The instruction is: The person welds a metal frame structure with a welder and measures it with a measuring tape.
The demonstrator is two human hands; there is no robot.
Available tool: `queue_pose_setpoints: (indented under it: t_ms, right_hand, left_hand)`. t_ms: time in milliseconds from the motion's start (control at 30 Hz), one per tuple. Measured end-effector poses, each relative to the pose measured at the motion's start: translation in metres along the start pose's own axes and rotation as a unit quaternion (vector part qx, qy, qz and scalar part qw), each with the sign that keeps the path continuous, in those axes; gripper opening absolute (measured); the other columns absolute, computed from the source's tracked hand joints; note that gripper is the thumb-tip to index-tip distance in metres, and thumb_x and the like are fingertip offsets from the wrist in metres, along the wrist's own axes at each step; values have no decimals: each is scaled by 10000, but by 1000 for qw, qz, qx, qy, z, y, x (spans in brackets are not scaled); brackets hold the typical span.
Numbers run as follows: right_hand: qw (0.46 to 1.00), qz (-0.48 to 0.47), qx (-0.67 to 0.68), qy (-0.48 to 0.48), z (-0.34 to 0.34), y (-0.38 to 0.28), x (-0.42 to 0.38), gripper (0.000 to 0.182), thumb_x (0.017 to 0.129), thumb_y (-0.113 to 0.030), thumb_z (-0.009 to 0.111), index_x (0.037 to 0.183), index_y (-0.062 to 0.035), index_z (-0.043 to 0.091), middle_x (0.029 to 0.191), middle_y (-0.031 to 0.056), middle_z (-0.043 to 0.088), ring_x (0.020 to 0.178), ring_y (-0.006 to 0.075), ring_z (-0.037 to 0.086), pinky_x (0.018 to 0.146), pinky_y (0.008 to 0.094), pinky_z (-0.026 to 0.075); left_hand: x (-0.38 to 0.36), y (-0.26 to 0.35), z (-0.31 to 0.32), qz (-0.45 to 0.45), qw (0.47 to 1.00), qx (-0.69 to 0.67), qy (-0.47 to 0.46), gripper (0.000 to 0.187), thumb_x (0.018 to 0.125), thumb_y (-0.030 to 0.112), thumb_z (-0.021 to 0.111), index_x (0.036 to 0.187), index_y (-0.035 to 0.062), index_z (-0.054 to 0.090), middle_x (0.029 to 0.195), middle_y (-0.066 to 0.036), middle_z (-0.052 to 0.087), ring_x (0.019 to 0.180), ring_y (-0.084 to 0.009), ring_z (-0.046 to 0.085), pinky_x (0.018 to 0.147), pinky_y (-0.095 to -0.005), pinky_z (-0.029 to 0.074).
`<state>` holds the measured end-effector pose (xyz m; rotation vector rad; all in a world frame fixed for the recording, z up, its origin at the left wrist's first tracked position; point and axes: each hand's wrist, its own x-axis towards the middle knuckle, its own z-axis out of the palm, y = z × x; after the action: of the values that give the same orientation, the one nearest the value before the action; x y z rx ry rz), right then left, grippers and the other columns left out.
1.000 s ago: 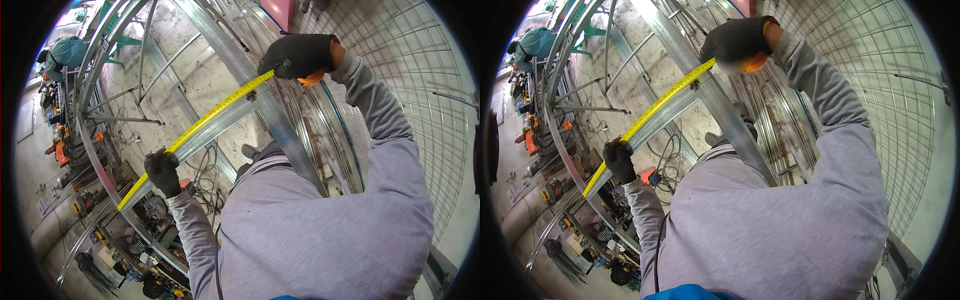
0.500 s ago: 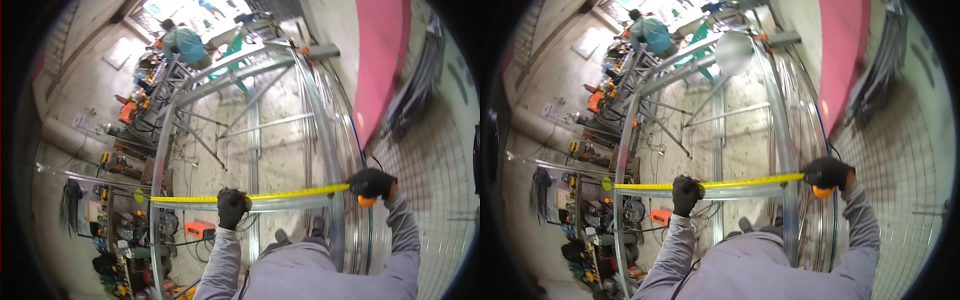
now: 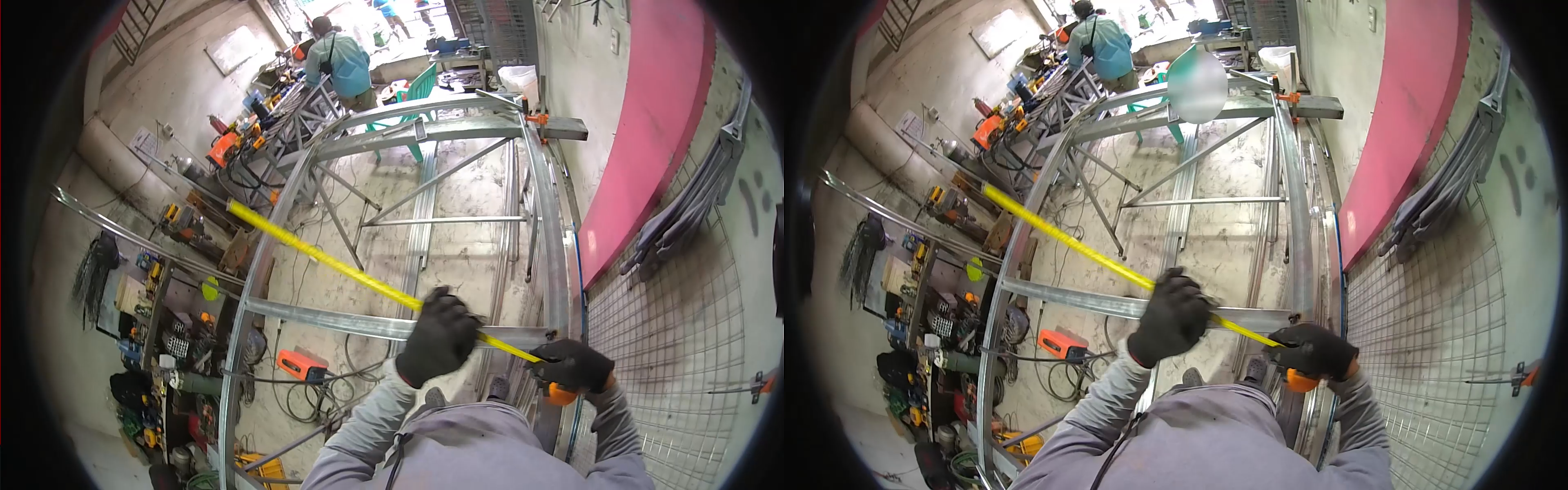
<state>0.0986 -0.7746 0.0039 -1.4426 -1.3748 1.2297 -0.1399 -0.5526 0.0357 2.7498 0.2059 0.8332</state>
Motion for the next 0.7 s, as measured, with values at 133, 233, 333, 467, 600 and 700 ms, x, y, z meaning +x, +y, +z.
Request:
queue_pose_setpoints:
  t_ms: [133, 233, 333, 467, 600, 700]
  right_hand:
    - [983, -145, -81, 83, 38, 16, 8, 257, 935, -141, 685, 1135, 8, 743, 951, 139, 743, 832, 236, 712, 743, 344, 572]
    - [984, 60, 152, 66, 44, -4, 19, 353, 977, -112, 595, 1282, 34, 696, 984, 41, 718, 892, 95, 630, 819, 270, 530]
    - [978, 63, 178, 93, 42, -7, 17, 409, 975, -110, 587, 1347, 43, 659, 1007, 18, 705, 923, 92, 618, 857, 253, 513]
    - [964, -29, 172, 199, 54, -40, 21, 555, 977, -137, 569, 1504, 29, 519, 984, -7, 668, 856, 68, 575, 810, 242, 488]
    - [965, -128, -5, 230, 49, -12, 39, 615, 969, -122, 577, 1557, 12, 454, 981, -17, 652, 832, 62, 560, 807, 253, 490]
    - [898, -119, 322, 274, 69, -23, 60, 613, 1006, -130, 602, 1581, -13, 424, 984, 3, 621, 836, 62, 541, 817, 259, 494]
  left_hand:
    - [14, 45, -7, 40, 995, -87, -8, 314, 814, 154, 735, 1123, 98, 744, 1136, -101, 676, 1228, -330, 620, 1186, -565, 373]
    - [11, 50, -27, 43, 987, -121, 92, 326, 826, 134, 726, 1149, 93, 748, 1228, -101, 698, 1279, -331, 606, 1188, -572, 376]
    - [-7, 40, -32, -15, 985, -96, 142, 323, 848, 82, 668, 1160, 52, 743, 1221, -135, 704, 1240, -362, 630, 1159, -537, 415]
    - [-29, 36, -12, -127, 964, -166, 165, 344, 929, 93, 624, 1256, 12, 695, 1256, -157, 694, 1228, -322, 641, 1124, -475, 455]
    - [-45, 40, 26, -368, 740, -557, 77, 550, 1112, 315, 514, 1549, -2, 412, 1453, -156, 569, 1295, -239, 583, 1101, -397, 482]
    - [-49, 43, 38, -413, 526, -743, -36, 642, 1136, 397, 432, 1631, 29, 256, 1609, -172, 398, 1412, -259, 496, 1139, -410, 455]
